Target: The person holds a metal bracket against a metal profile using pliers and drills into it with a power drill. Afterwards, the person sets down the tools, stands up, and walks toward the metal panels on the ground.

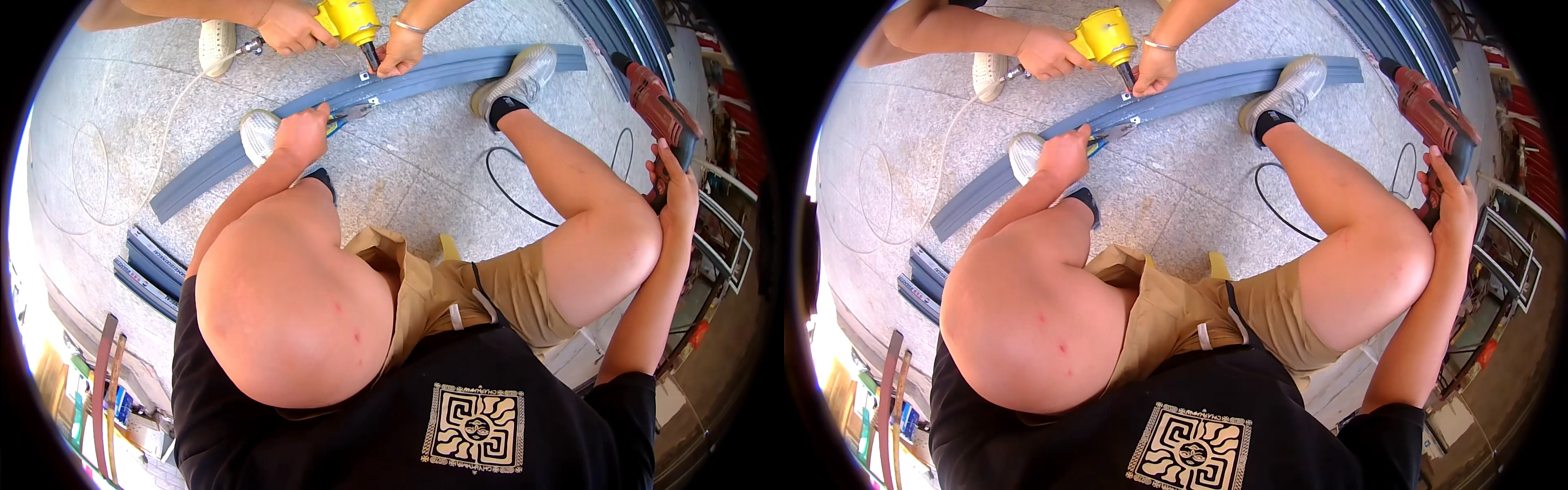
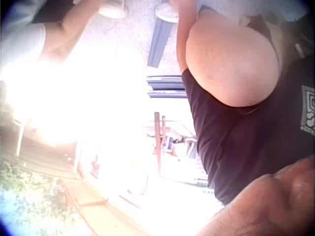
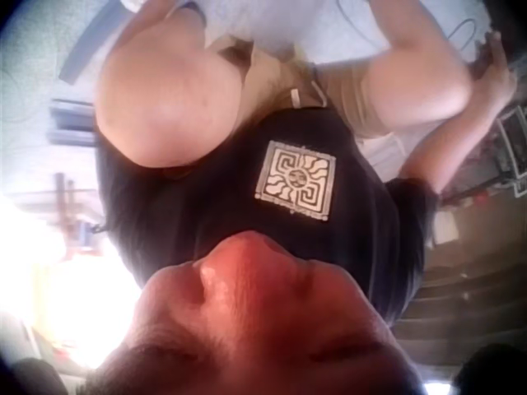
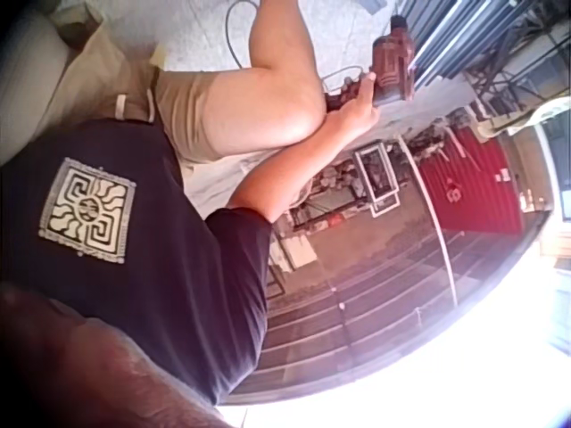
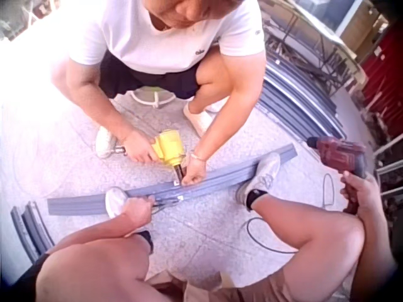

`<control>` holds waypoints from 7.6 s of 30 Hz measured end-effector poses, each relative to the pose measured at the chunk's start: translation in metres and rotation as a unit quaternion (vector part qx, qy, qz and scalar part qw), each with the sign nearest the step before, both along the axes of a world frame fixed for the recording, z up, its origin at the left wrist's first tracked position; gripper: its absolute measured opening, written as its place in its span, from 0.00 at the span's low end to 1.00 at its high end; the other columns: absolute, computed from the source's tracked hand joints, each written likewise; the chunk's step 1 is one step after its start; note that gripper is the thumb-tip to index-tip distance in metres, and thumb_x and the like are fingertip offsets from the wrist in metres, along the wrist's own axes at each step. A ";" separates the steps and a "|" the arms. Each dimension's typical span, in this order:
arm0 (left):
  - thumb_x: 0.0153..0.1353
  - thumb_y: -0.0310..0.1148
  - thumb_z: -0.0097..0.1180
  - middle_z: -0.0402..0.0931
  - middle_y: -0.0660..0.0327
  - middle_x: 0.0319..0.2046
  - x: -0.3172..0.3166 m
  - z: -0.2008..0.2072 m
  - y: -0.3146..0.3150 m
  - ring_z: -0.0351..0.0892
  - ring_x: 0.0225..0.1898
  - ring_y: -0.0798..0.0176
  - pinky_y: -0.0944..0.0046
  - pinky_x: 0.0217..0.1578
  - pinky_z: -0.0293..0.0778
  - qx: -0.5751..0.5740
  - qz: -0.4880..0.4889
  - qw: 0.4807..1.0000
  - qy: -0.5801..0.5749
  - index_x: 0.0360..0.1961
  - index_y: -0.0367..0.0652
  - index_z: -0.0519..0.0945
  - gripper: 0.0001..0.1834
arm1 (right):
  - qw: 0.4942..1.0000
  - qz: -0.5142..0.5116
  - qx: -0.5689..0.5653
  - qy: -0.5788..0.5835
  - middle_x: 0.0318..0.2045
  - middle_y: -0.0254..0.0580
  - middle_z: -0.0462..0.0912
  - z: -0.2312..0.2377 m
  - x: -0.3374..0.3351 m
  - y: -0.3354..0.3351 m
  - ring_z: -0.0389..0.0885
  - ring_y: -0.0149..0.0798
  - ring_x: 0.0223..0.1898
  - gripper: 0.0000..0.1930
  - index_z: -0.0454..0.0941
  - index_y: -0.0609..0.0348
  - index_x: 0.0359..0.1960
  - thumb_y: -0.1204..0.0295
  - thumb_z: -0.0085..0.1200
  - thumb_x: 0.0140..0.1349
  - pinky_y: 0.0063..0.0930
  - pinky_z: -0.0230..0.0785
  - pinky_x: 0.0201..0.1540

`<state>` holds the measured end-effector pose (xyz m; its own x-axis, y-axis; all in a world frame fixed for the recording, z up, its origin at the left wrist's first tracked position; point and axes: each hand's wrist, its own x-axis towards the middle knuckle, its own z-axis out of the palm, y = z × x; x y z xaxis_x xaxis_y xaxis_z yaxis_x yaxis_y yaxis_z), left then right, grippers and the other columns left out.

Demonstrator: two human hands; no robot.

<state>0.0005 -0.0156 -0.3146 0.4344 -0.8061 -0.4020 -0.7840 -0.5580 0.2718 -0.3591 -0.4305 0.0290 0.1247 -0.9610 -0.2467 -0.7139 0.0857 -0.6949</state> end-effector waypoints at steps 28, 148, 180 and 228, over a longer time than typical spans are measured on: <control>0.62 0.23 0.59 0.89 0.43 0.40 -0.002 -0.011 -0.001 0.92 0.42 0.39 0.42 0.43 0.88 -0.026 0.001 1.000 0.012 0.48 0.38 0.79 0.13 | 0.998 0.038 -0.011 0.055 0.40 0.33 0.90 0.010 0.006 0.015 0.85 0.26 0.34 0.24 0.85 0.61 0.52 0.56 0.77 0.64 0.19 0.69 0.34; 0.79 0.53 0.53 0.88 0.44 0.37 -0.156 0.205 0.167 0.87 0.38 0.46 0.46 0.41 0.77 0.084 0.408 0.902 0.115 0.47 0.35 0.85 0.27 | 0.675 -0.456 0.442 -0.376 0.29 0.36 0.79 -0.437 -0.461 0.319 0.78 0.38 0.32 0.21 0.78 0.51 0.42 0.46 0.51 0.81 0.43 0.78 0.36; 0.80 0.52 0.52 0.88 0.47 0.37 -0.227 0.080 0.211 0.88 0.37 0.50 0.48 0.38 0.77 0.124 0.346 0.903 0.221 0.46 0.35 0.85 0.26 | 0.503 0.587 0.039 -0.633 0.30 0.39 0.87 0.158 -0.113 0.243 0.87 0.39 0.27 0.08 0.86 0.61 0.37 0.69 0.70 0.67 0.30 0.77 0.28; 0.84 0.49 0.48 0.90 0.60 0.42 0.026 0.283 0.089 0.86 0.35 0.73 0.69 0.29 0.71 -0.364 0.500 0.780 0.098 0.49 0.42 0.78 0.20 | 0.674 0.661 -0.288 -0.159 0.30 0.45 0.87 0.066 0.124 0.186 0.87 0.55 0.34 0.09 0.84 0.56 0.33 0.65 0.60 0.65 0.51 0.79 0.38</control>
